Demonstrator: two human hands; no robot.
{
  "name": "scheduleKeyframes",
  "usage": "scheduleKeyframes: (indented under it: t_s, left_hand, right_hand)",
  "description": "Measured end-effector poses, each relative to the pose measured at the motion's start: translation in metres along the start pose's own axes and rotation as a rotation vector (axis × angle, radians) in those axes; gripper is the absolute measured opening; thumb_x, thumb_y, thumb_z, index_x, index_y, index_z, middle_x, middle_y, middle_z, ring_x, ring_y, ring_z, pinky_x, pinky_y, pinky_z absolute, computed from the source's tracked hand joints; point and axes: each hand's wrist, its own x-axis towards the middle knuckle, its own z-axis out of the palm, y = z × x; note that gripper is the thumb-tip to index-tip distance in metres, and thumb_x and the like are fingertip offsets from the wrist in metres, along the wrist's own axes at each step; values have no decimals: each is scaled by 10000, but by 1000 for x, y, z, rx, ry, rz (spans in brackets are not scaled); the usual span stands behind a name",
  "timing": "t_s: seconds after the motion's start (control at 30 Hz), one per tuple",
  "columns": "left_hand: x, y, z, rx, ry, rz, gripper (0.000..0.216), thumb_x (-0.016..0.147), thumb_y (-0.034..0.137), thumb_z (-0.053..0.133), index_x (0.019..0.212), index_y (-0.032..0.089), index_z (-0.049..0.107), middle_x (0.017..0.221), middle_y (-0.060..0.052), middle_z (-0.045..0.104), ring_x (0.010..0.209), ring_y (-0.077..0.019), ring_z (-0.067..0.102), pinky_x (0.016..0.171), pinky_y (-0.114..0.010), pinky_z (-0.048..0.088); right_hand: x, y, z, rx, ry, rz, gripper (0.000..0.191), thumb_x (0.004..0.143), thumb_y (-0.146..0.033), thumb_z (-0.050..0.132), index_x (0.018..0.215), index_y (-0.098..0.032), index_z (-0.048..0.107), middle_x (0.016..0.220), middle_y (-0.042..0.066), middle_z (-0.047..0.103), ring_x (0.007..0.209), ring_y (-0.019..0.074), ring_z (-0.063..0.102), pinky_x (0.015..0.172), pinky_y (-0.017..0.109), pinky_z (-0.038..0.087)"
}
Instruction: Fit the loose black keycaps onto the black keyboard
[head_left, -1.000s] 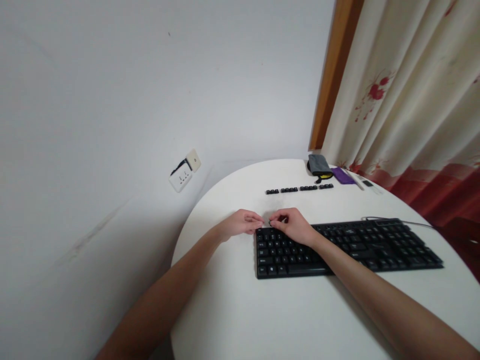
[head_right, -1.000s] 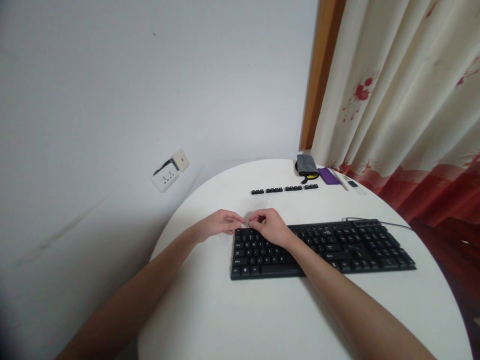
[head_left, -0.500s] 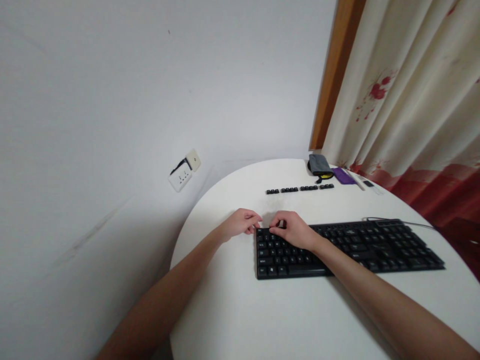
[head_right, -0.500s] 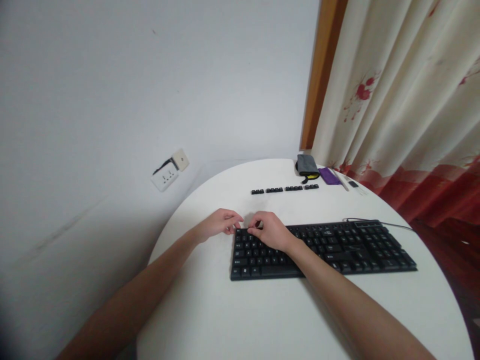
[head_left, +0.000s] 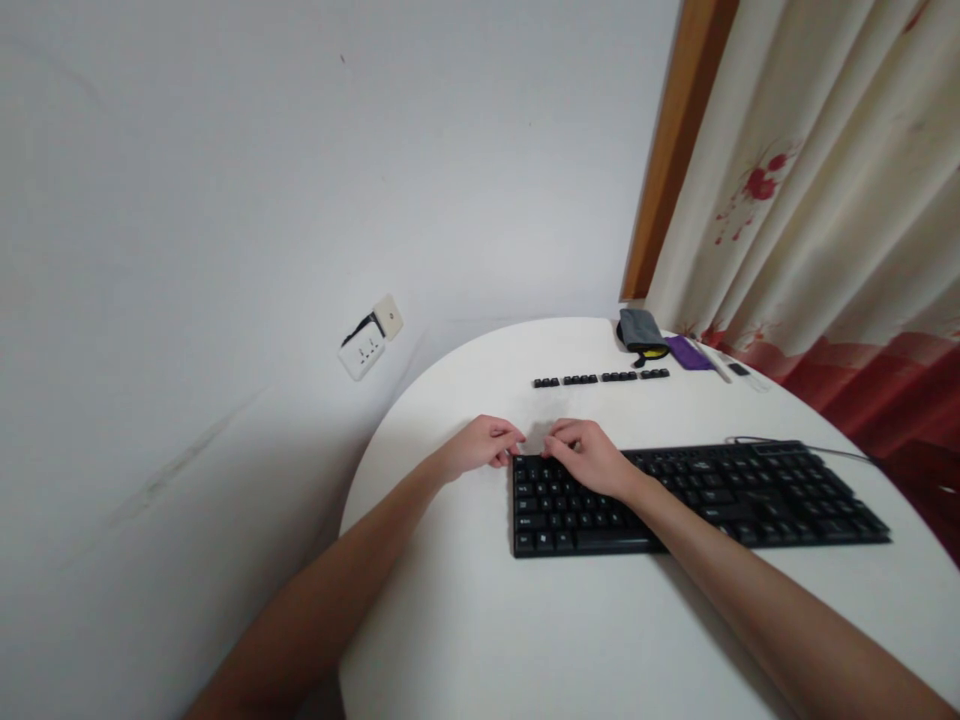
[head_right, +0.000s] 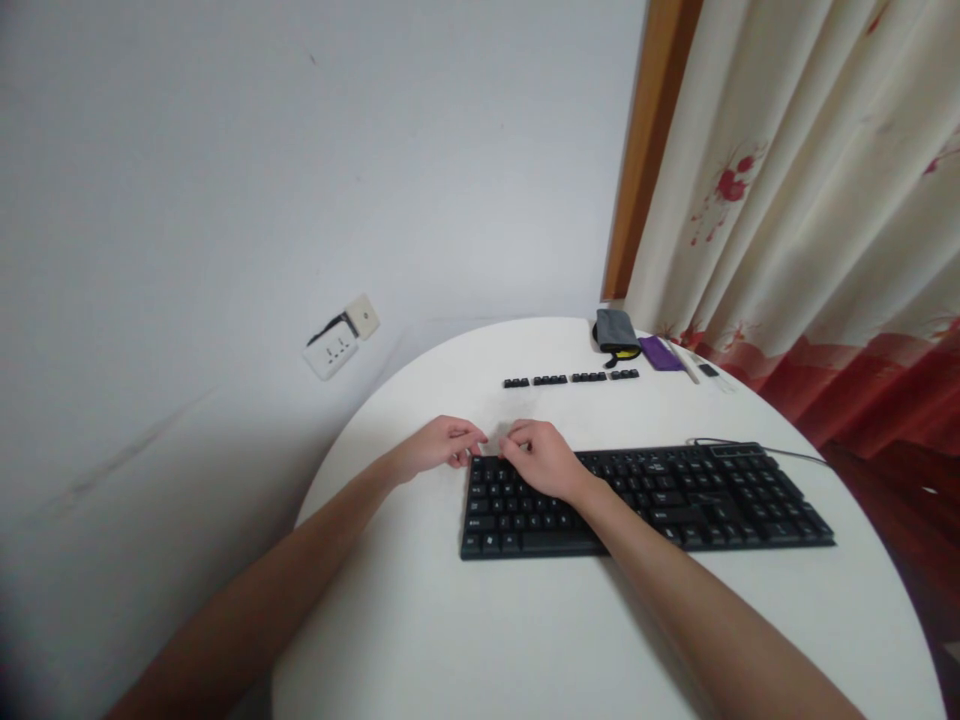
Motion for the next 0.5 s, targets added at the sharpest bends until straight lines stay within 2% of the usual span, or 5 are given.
scheduleKeyframes:
  t_s: [0.13,0.27,0.4,0.5]
  left_hand:
    - [2,-4,0,14,3,19,396,812,500,620,924,129,706,836,-68,708,594,-102,589,577,-230,482]
    - [2,-4,0,21,12,19,374,813,473,622,947,134,710,832,-63,706,592,-101,598,578,-227,489]
    - [5,-3,2,43,51,30,338,817,438,608,909,129,708,794,-66,705,569,-110,601,546,-228,486]
    - [12,-9,4,102,190,133,304,833,409,589,891,134,704,787,-67,707,627,-133,623,548,-223,490]
  right_hand:
    - [-2,-1,2,-197,24,-68,347,923,-218,511,599,-188,631,762,32,655,815,172,588,773,295,433]
    - [-3,-1,4,-274,16,-75,325,900,-196,533,583,-192,602,799,27,668,834,172,581,781,290,429]
    - [-2,0,4,-197,23,-63,349,892,-196,531,549,-185,591,746,24,646,781,157,581,746,273,426]
    - [0,3,2,-67,67,-13,365,903,-216,501,564,-179,631,683,19,627,702,144,582,704,264,424]
